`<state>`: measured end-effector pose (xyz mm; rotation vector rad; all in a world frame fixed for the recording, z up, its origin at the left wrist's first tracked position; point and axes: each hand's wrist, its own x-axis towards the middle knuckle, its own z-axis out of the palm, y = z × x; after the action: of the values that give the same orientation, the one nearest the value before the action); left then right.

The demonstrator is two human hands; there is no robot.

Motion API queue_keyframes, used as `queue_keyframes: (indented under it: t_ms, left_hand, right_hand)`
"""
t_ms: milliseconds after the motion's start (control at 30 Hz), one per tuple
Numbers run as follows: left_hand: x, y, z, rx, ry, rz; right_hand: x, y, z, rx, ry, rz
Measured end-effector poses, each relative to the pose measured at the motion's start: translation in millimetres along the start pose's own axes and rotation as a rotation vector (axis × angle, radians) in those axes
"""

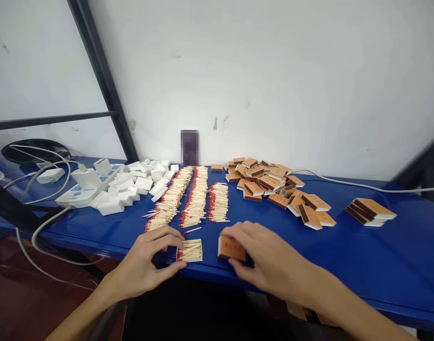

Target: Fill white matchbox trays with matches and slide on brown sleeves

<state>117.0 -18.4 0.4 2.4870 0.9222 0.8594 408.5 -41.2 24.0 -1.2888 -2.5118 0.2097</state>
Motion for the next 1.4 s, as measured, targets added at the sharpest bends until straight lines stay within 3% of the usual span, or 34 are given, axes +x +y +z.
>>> queue_keyframes:
  t_ms: [167, 333, 633, 1400]
  left_hand:
    - [-2, -1, -0.6, 0.026, -0.038, 0.021]
    - [-2, -2, 0.3, 0.071, -0.062, 0.023]
    - [0, -4, 0.4, -0.023, -0.005, 0.008]
    - [1, -9, 3.4, -0.061, 0.075, 0.076]
  right_hand:
    - [14, -30, 9, 0.076, -0.034, -0.053]
    - [15, -24, 9, 0.146, -0.064, -0.001]
    - [21, -15, 15, 0.298, -0.079, 0.018]
    - [29, -13, 7, 0.286, -0.128, -0.047]
